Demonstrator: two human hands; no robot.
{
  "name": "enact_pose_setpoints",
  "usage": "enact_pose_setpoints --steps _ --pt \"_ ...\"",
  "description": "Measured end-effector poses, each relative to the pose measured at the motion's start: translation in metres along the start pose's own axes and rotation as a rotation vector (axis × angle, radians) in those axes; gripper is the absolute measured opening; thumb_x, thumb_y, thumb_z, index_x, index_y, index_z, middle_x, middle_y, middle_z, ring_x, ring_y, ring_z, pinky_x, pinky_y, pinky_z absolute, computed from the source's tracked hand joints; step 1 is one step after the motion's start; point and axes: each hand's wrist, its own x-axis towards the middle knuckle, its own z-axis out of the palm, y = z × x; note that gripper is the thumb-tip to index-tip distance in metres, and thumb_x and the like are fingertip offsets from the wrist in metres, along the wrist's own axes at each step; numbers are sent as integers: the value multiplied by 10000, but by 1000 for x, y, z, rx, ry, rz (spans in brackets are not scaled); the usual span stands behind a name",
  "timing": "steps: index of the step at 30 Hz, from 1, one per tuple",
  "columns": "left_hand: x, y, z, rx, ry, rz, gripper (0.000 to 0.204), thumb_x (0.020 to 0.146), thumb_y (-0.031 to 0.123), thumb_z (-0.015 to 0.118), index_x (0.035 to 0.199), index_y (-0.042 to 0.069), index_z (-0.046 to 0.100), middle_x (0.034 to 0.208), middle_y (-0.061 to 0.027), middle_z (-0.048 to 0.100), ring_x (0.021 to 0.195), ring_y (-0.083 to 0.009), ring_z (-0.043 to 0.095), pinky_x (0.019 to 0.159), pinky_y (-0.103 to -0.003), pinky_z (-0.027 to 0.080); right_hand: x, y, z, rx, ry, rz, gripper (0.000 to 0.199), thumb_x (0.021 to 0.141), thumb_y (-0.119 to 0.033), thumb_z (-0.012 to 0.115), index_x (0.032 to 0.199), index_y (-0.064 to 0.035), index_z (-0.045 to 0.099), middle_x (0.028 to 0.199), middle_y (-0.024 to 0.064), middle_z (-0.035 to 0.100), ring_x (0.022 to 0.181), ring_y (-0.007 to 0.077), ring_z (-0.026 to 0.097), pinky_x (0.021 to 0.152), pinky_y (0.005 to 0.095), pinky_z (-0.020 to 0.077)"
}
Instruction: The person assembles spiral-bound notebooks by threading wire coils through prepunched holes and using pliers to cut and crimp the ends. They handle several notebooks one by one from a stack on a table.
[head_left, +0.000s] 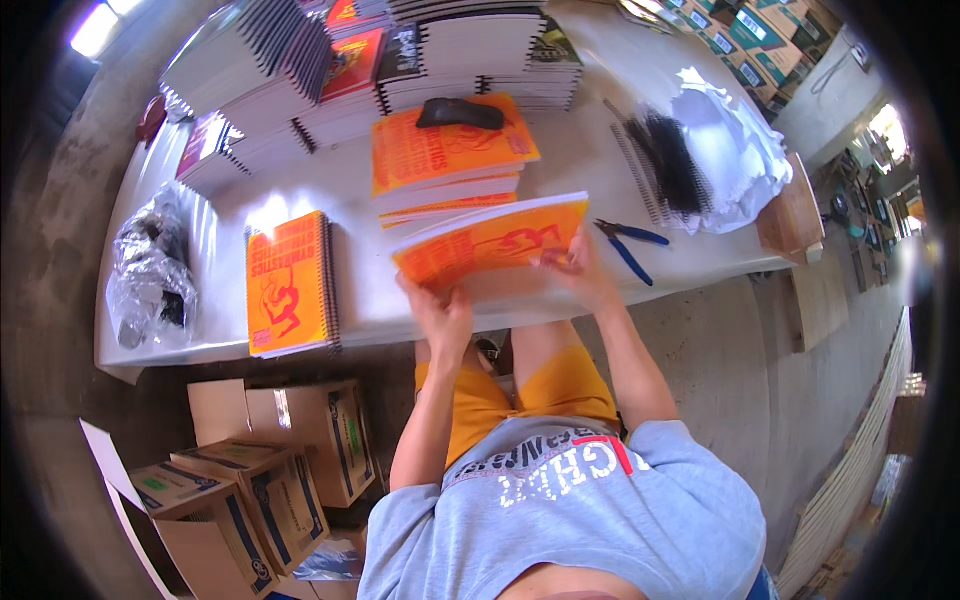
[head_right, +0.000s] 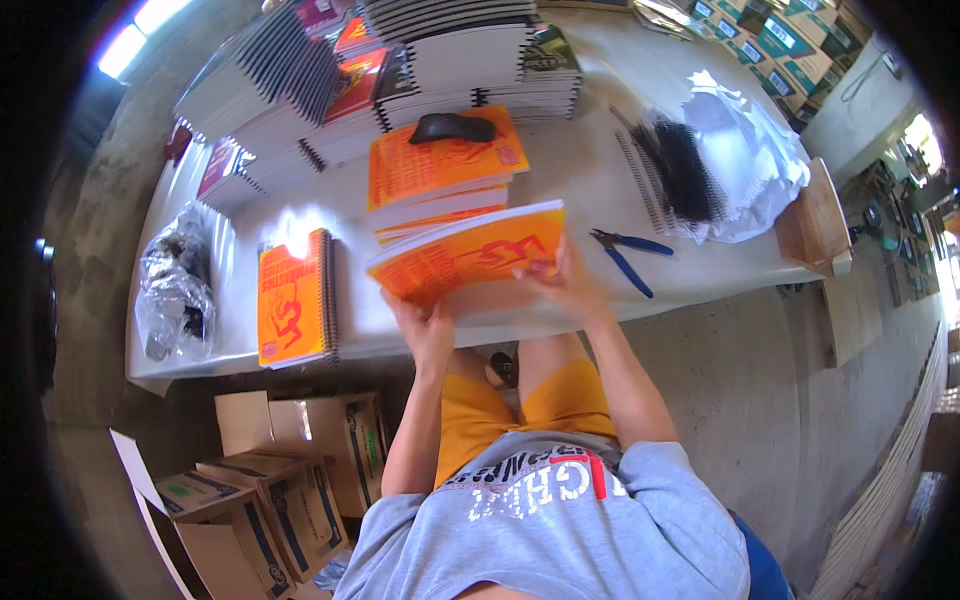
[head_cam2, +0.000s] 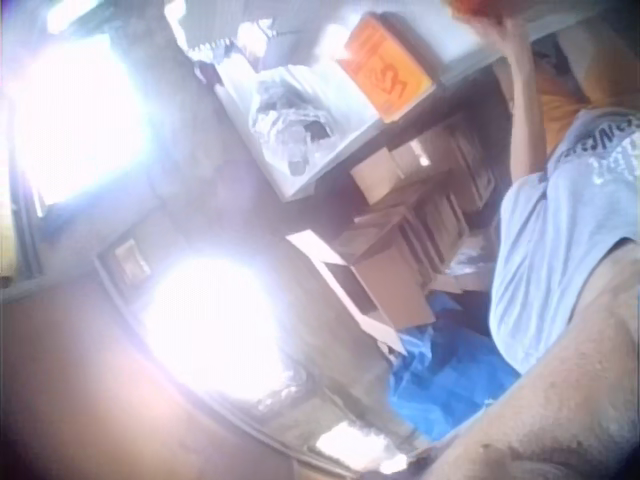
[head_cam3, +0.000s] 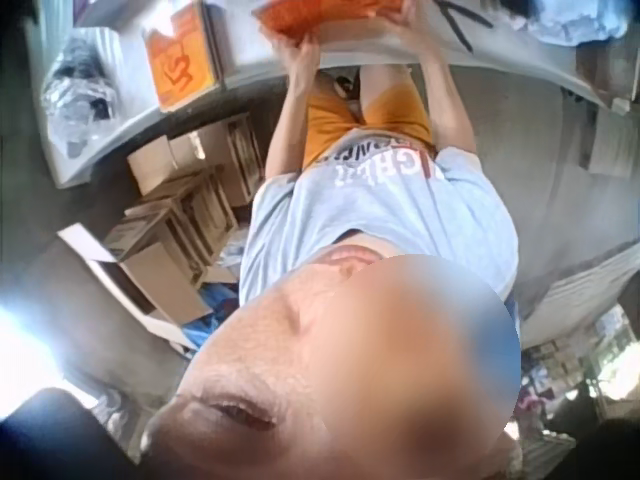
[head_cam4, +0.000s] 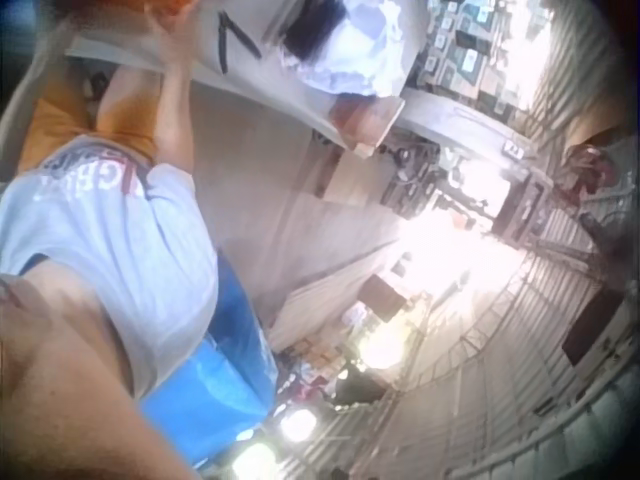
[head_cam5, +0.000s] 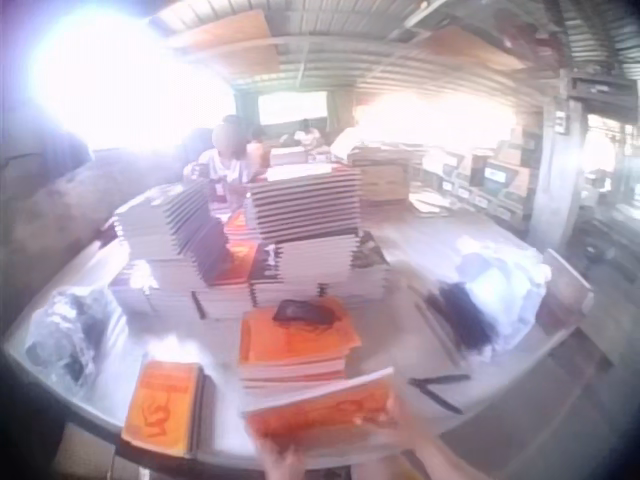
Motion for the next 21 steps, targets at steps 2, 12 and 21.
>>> enact_pose_setpoints --steps 2,12,21 --pt "-8 10 0 -112 44 -58 721 728 -107 476 1380 13 192 1246 -129 399 1054 -186 464 898 -278 390 -11 -15 4 59 -118 -122 635 775 -36 684 1287 -50 309 1213 89 479 984 146 563 769 260 515" --pt "17 106 22 742 138 523 663 789 250 679 1333 102 331 1116 -103 499 1207 -271 393 1050 -532 156 -17 12 15 2 -122 137 664 749 -50 698 1308 -63 340 1193 79 516 1010 191 564 786 321 511" --pt "18 93 33 729 -176 621 209 781 267 657 986 231 637 869 -17 491 935 -207 499 1067 -529 56 110 -15 -153 -766 293 -25 470 750 -189 673 1166 -45 510 1093 150 586 966 267 590 861 362 452"
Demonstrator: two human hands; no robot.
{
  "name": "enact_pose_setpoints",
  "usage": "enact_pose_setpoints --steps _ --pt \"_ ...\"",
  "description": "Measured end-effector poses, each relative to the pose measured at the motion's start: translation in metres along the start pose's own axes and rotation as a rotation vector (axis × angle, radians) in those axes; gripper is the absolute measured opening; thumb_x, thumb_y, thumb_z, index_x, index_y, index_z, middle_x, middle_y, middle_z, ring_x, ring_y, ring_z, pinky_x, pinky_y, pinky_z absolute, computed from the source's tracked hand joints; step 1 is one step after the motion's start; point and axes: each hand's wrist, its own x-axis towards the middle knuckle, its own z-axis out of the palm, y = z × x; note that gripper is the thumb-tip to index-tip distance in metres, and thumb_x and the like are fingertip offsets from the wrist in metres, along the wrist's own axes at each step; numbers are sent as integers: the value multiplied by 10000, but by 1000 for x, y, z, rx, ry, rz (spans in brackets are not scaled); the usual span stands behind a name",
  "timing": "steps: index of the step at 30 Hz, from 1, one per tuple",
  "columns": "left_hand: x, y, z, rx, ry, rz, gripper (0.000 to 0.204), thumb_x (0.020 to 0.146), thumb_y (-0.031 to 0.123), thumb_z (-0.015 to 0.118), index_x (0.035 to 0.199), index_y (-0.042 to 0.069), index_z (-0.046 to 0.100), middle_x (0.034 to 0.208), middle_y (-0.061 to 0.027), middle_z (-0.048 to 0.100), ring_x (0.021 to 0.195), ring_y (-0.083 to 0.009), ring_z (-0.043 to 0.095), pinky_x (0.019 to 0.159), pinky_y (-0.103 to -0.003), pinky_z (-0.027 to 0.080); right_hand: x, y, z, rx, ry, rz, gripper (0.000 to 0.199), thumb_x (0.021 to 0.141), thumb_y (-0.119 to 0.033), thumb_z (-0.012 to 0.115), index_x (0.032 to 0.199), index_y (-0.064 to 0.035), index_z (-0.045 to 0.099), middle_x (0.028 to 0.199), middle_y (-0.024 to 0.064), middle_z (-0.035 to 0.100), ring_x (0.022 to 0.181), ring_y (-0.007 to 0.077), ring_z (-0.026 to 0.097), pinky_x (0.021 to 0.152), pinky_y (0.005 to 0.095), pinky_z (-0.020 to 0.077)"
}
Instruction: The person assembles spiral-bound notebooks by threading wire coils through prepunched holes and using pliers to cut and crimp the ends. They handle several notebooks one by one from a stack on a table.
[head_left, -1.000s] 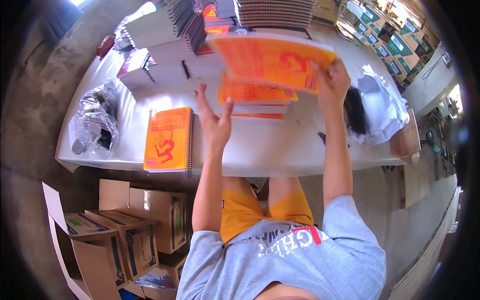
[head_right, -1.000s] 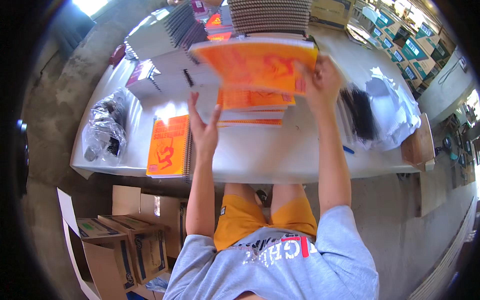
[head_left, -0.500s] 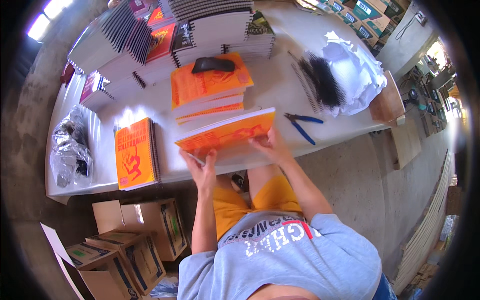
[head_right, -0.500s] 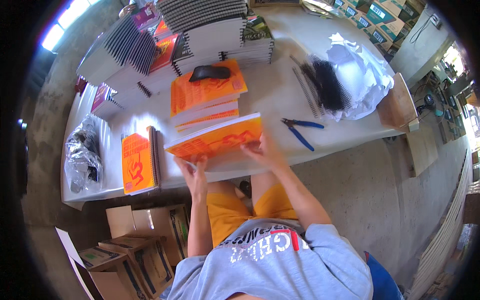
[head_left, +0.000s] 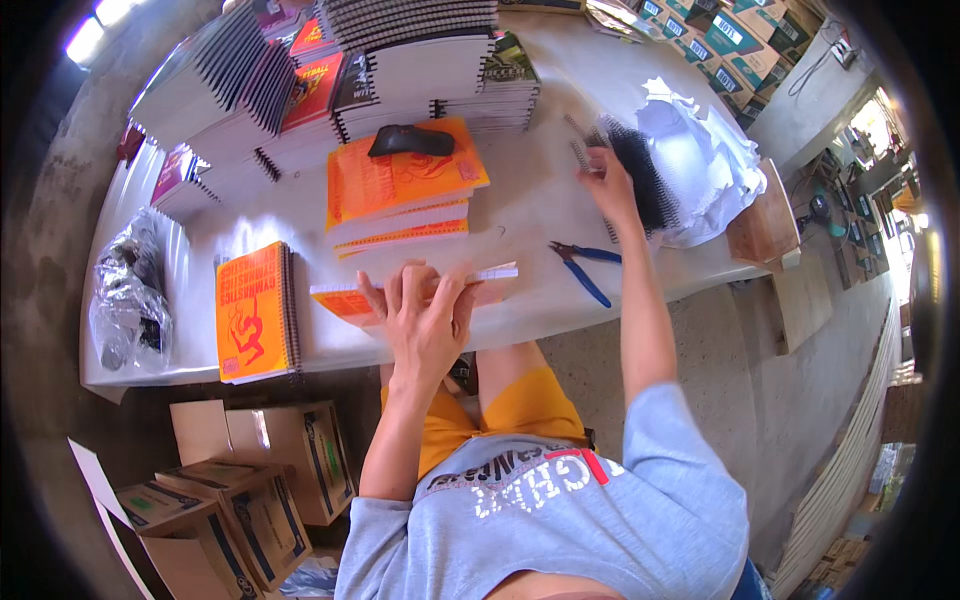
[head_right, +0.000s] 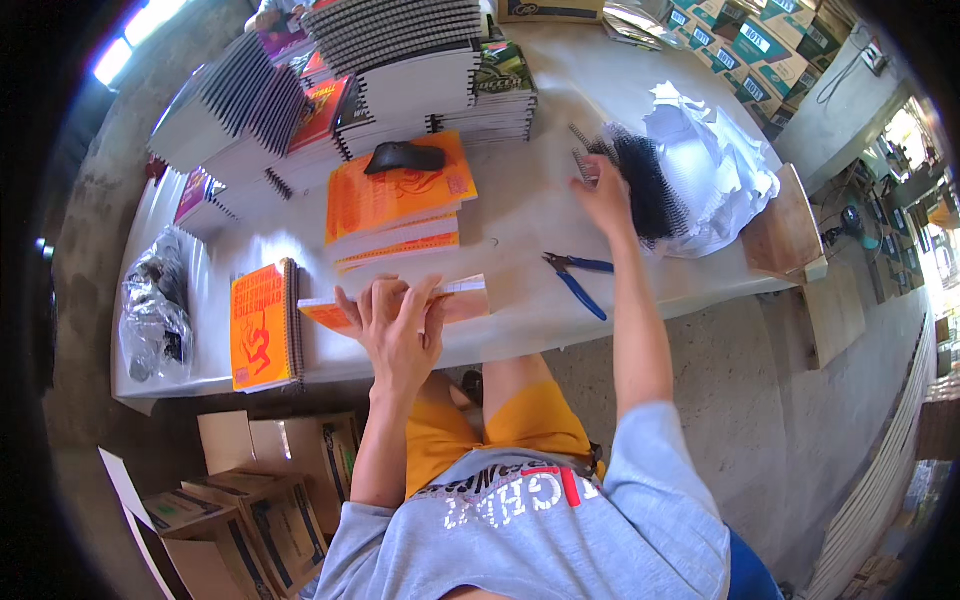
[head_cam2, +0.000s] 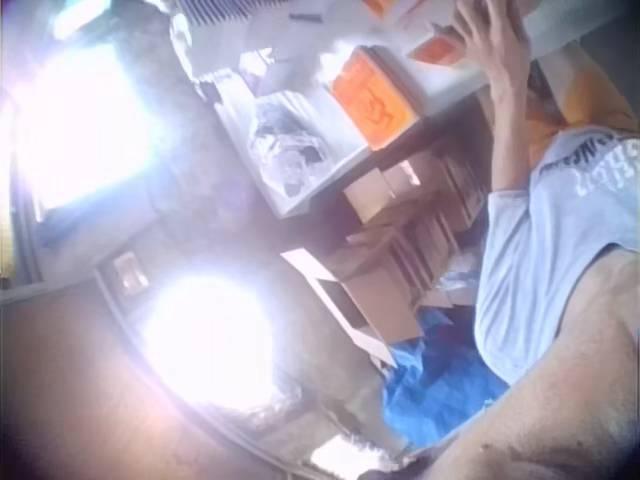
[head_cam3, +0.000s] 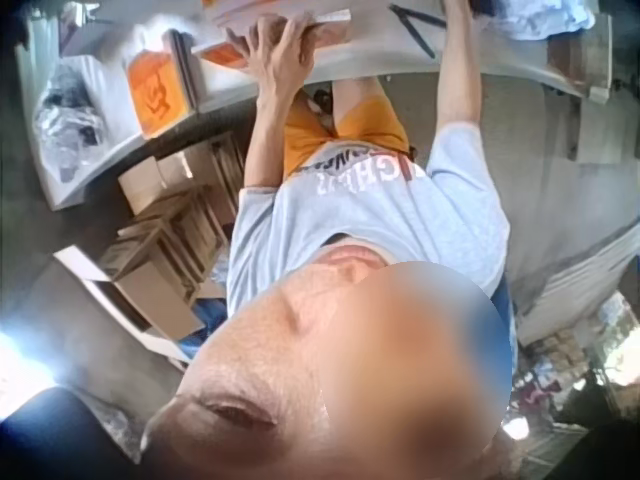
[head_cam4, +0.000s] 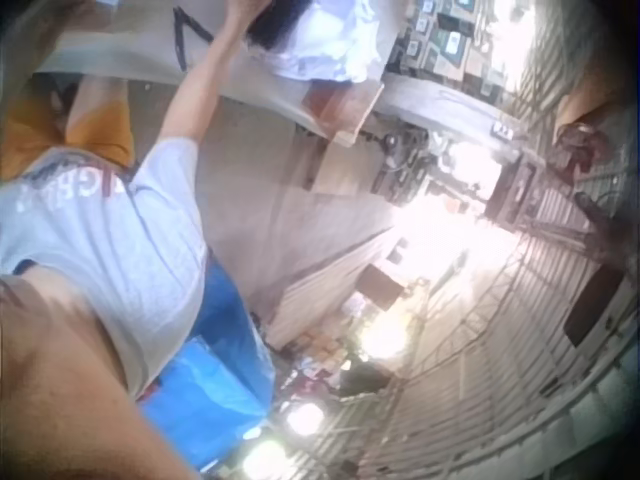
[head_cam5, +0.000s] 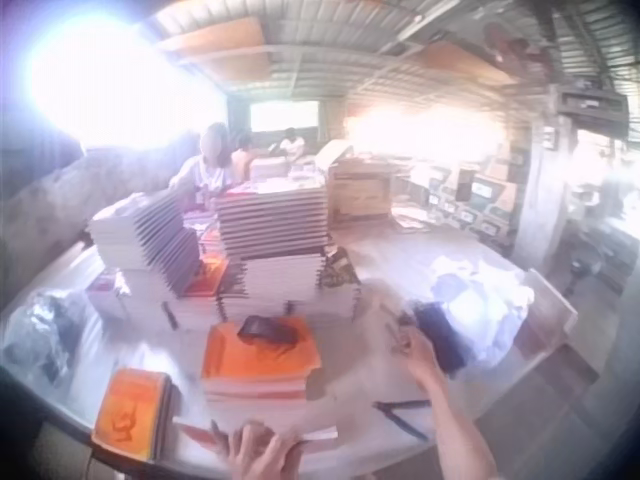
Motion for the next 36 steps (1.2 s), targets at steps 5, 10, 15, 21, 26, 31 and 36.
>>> enact_pose_setpoints --steps 5,10,15,21,26,31,36 --pt "-2 -8 2 -2 59 13 315 774 271 659 1088 258 637 900 -23 499 1038 -218 489 1071 -517 47 38 15 38 -570 -46 -3 461 774 -143 617 1206 -76 472 1074 210 582 918 336 591 835 401 463" --pt "-11 4 17 -9 129 -61 440 684 432 697 1045 193 618 1193 -102 482 1295 -336 285 1077 -520 -5 14 -45 13 -275 -214 -337 526 791 -56 511 1307 -91 412 994 171 586 939 328 578 853 378 443" --pt "-13 8 42 57 329 -92 453 602 482 731 865 159 551 1232 -104 475 1305 -351 265 1067 -570 -48 -75 -136 -32 132 -553 -512 447 828 -21 502 1268 -94 517 888 70 567 797 172 517 770 270 419" --pt "-7 9 43 39 337 -98 433 597 436 731 854 153 529 1008 -59 526 1269 -309 355 1066 -581 -60 -108 -140 -28 319 -528 -296 234 827 15 591 1019 -84 679 839 44 575 768 127 541 727 233 445" --pt "-6 9 41 78 324 -81 467 610 461 739 891 146 540 910 -45 484 1208 -265 411 1067 -583 -32 -110 -146 -24 292 -427 -365 198 819 -1 594 996 -50 670 892 43 585 843 131 554 765 236 427" --pt "-6 7 34 87 273 -77 485 666 524 703 920 141 546 879 -31 460 1063 -233 458 1068 -576 -5 -109 -147 -23 339 -525 -378 180 821 18 577 969 -35 666 896 43 580 833 130 541 746 244 426" --pt "-4 8 26 103 199 -92 464 663 528 693 948 182 571 886 -26 442 1014 -232 448 1046 -555 64 -105 -143 -19 489 -576 -275 188 837 50 555 987 -6 653 871 31 587 816 126 549 728 244 440"
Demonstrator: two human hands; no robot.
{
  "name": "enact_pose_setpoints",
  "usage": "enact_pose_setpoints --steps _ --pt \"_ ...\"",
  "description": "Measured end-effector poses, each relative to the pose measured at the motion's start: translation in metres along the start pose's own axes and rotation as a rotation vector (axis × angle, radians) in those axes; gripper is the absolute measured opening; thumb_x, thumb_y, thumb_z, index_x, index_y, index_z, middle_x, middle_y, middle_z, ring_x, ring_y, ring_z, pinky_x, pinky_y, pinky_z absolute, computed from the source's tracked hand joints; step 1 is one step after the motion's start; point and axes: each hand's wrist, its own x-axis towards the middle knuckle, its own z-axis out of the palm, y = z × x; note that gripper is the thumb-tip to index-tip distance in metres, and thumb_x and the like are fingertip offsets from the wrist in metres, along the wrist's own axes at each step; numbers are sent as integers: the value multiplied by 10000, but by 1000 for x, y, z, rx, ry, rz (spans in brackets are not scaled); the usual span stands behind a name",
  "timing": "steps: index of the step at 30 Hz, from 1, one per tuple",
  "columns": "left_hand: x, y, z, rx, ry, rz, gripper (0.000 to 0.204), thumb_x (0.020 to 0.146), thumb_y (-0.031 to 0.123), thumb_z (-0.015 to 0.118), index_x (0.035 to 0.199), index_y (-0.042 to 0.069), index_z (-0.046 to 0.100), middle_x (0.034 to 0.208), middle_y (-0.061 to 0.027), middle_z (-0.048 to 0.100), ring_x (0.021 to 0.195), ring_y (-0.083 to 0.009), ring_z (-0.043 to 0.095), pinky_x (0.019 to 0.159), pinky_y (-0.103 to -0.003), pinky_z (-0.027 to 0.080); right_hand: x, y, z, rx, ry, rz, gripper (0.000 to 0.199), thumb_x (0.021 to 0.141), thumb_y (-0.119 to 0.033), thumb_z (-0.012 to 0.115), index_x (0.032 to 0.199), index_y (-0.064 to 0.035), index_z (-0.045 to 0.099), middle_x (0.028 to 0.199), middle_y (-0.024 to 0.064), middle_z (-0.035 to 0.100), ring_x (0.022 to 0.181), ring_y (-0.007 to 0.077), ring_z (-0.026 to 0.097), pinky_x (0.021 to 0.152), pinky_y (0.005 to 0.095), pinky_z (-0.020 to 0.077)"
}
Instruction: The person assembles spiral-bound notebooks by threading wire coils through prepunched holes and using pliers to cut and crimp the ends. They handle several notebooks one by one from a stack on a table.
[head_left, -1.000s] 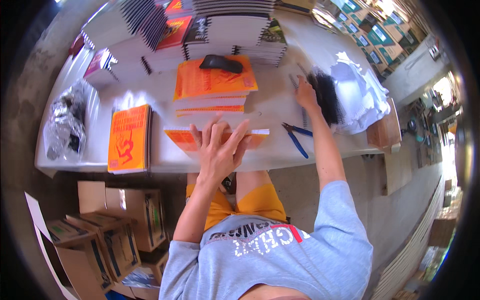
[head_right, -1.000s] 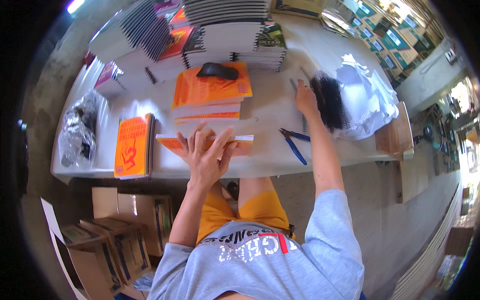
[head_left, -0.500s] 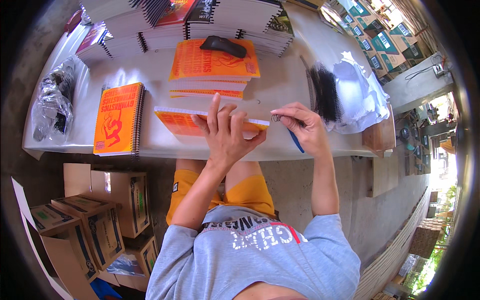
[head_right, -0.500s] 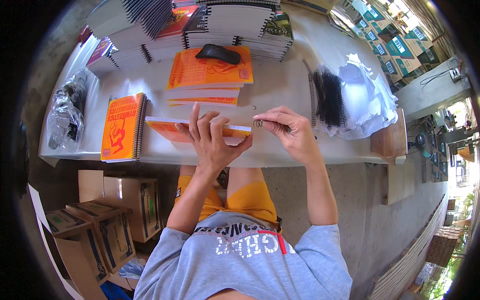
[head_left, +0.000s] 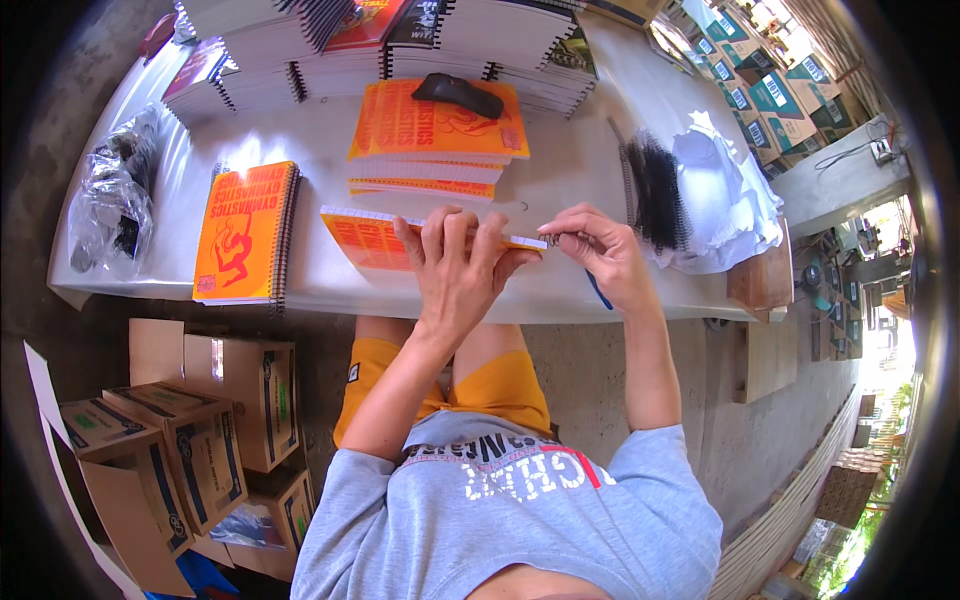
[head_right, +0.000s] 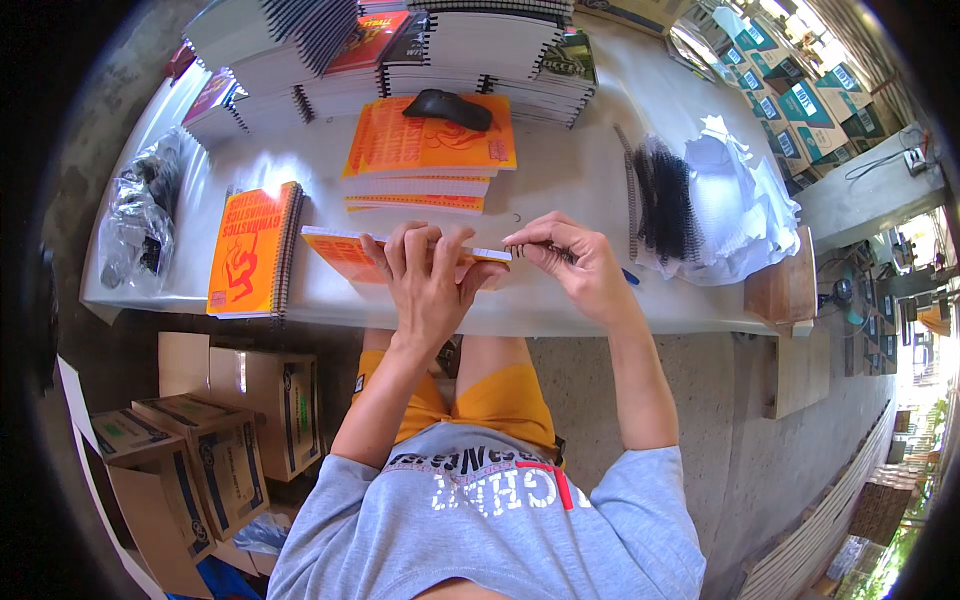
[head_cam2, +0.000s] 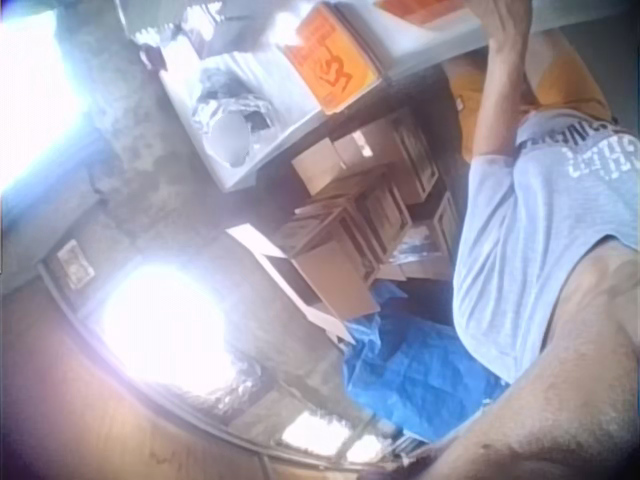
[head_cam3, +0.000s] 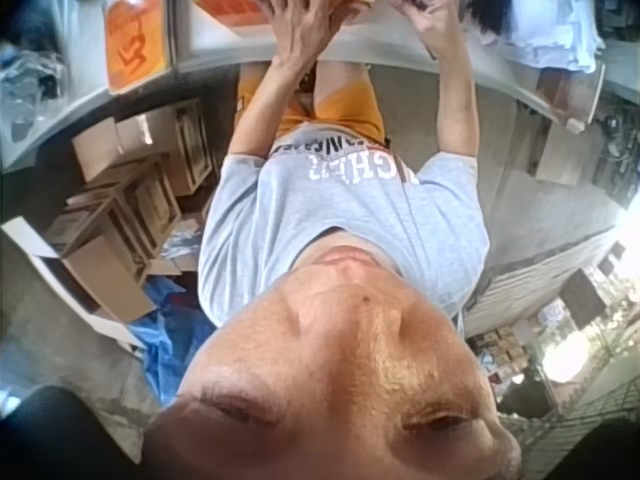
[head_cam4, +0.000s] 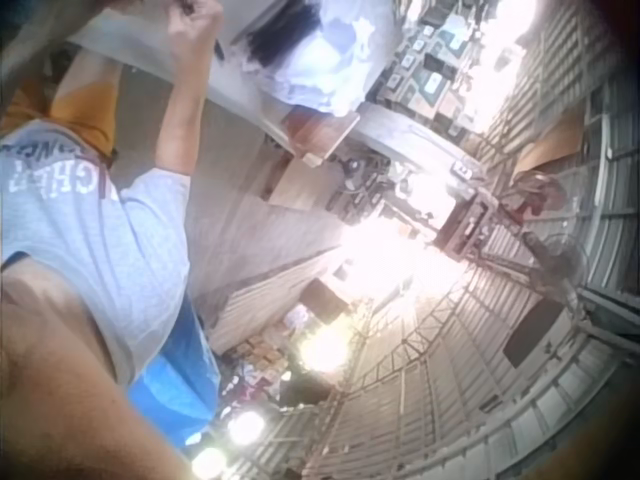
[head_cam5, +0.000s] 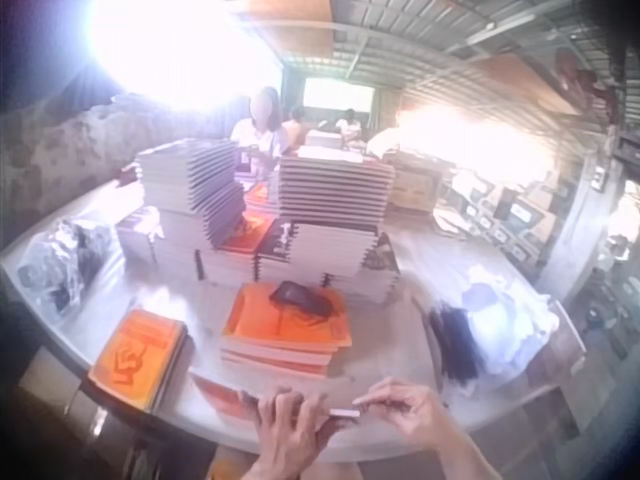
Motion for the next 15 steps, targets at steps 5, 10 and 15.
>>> enact_pose_setpoints --steps 5,10,15 --pt "1 1 -3 -109 23 -15 355 657 468 725 800 179 577 857 -6 447 987 -218 452 1014 -512 137 1 6 6 -14 -36 139 203 839 56 546 983 -28 660 853 31 585 778 99 532 692 226 423" --pt "4 0 -8 -157 -17 -33 353 641 447 745 751 170 556 831 -8 455 969 -217 461 1001 -484 166 3 0 -6 -82 -95 -95 211 830 61 552 978 -38 665 831 43 602 740 91 532 661 231 427" --pt "7 -3 -9 -146 -43 -4 374 624 455 753 759 168 555 846 -14 474 957 -225 466 995 -486 181 -3 -10 -13 -242 -171 -145 220 832 37 566 1017 -46 649 787 49 592 707 95 537 628 231 432"
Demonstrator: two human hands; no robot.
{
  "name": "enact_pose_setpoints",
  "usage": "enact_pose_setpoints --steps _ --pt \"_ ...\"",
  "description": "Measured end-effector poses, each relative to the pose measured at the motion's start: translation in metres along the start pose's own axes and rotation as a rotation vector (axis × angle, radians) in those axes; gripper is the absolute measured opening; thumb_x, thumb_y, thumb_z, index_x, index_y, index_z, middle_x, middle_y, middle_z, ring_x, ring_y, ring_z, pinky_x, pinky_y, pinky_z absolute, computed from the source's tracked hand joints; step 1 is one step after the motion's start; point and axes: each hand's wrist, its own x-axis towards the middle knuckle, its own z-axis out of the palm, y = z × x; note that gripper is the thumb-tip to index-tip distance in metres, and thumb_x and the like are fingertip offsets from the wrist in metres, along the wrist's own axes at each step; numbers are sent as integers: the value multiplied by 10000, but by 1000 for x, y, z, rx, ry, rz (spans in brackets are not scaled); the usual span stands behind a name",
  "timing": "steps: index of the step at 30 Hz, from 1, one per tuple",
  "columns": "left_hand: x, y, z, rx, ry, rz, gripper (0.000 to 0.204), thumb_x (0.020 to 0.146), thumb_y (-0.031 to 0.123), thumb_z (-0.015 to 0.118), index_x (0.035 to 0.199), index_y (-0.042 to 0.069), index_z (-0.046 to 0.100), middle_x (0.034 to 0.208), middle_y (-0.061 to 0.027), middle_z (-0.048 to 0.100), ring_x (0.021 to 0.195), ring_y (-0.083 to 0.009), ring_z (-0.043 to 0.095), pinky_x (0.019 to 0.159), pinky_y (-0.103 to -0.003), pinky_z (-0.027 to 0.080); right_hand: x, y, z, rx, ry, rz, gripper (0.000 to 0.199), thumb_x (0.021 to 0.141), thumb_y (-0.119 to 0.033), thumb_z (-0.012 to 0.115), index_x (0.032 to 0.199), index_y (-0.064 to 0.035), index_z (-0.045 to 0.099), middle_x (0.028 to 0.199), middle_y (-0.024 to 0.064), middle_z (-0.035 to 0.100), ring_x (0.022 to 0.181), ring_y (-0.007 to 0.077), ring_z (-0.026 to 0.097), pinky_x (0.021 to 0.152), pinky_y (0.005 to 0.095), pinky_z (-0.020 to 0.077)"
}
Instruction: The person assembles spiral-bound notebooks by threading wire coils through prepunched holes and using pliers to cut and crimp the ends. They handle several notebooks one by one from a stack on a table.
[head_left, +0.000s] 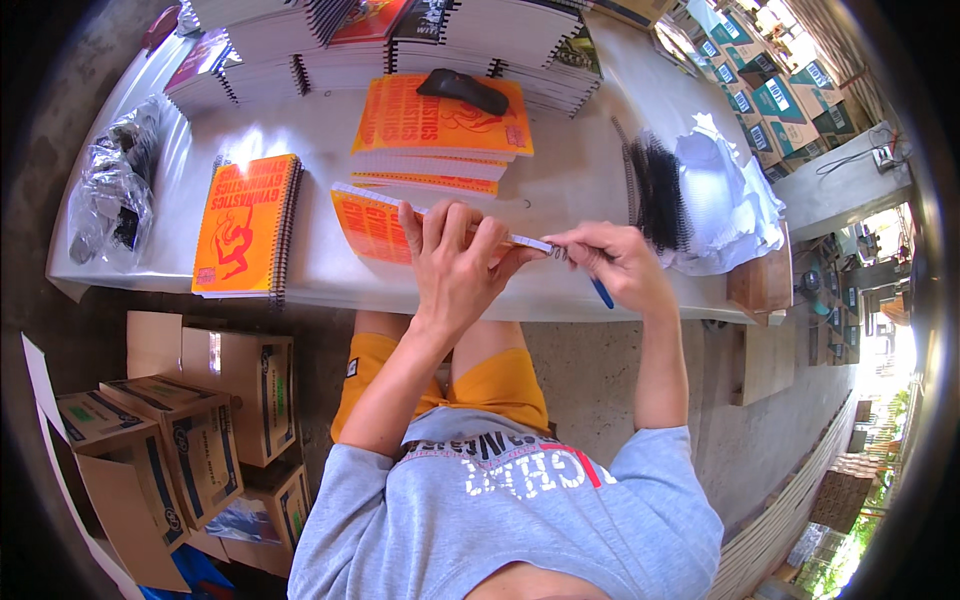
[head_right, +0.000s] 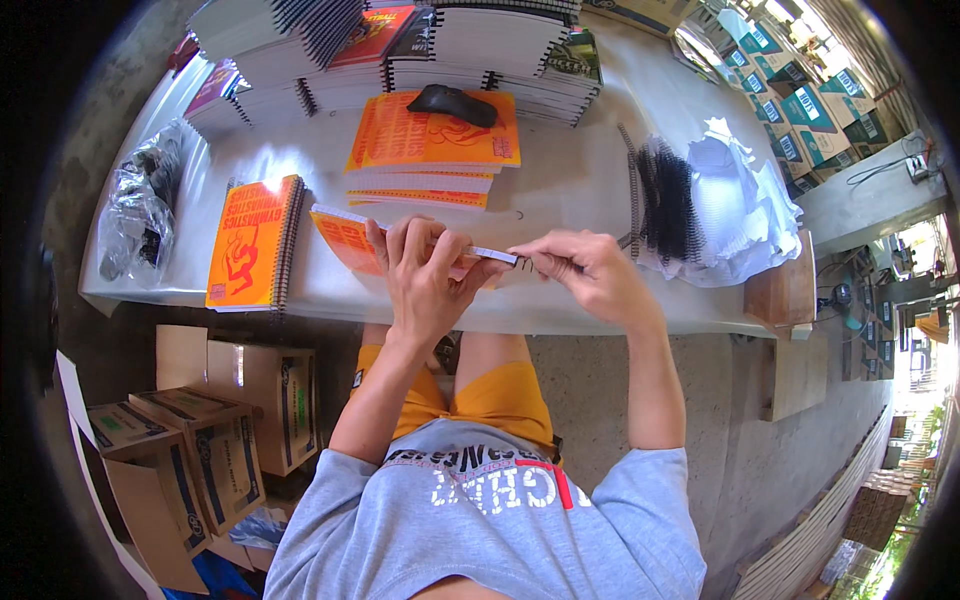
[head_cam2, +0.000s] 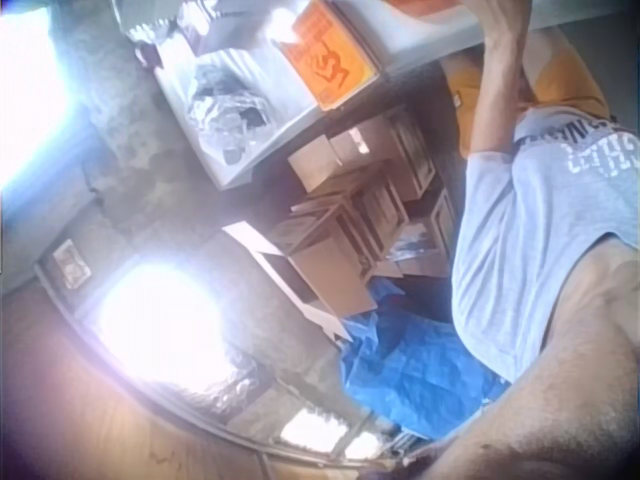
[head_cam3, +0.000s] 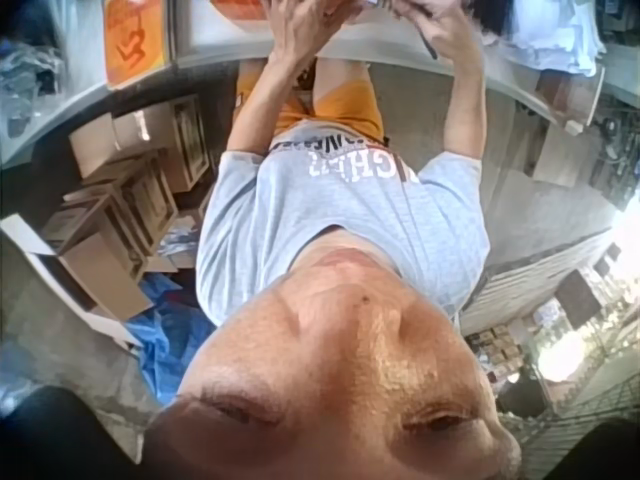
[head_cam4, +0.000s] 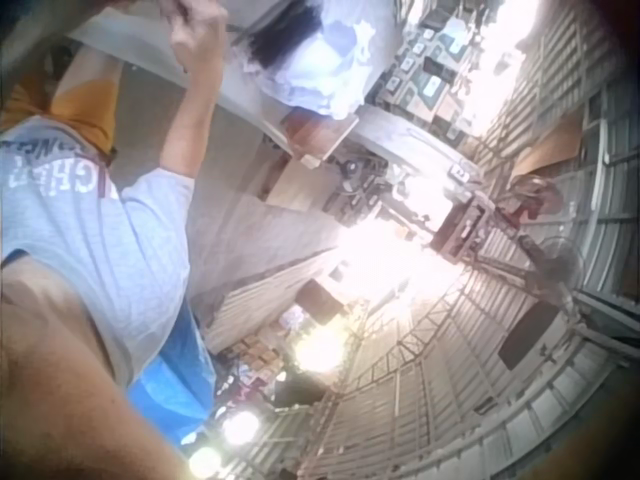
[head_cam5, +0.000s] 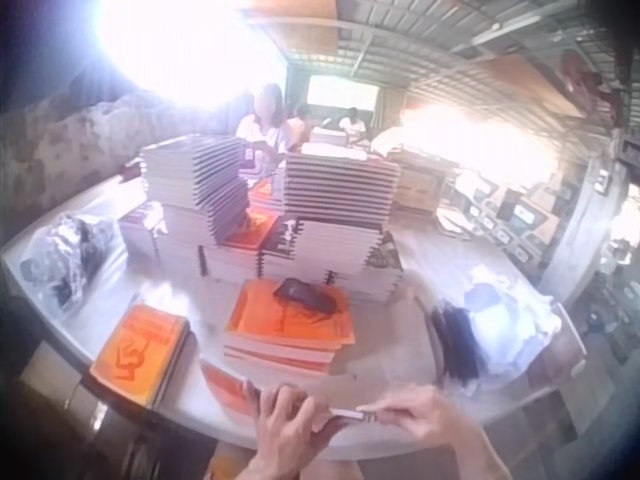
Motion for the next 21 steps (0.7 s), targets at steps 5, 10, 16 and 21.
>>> enact_pose_setpoints --steps 5,10,16,21 --pt "-10 -5 4 86 113 -18 440 634 499 742 848 165 553 908 -25 476 1065 -225 463 1063 -543 62 5 -21 20 235 35 443 272 822 -10 600 1091 -50 602 734 38 548 667 114 545 592 234 436" --pt "-9 -9 -5 100 101 -34 507 610 534 751 884 159 548 941 -30 474 1120 -239 437 1061 -552 66 0 -6 28 -75 303 -11 224 864 -40 550 1080 -40 611 658 45 562 592 117 550 564 243 447" --pt "-5 -13 -13 -5 31 -78 425 602 463 777 784 154 549 886 -28 460 1028 -240 451 1018 -534 153 17 -12 2 130 -143 290 226 866 -59 529 1070 -36 624 737 74 626 644 118 559 609 236 455" --pt "-1 -24 -24 -123 -19 -17 403 568 409 793 771 157 552 842 -24 452 965 -236 455 1005 -522 173 105 22 -24 -346 114 -11 280 890 -195 522 1134 -78 590 838 94 664 718 166 619 684 294 489"
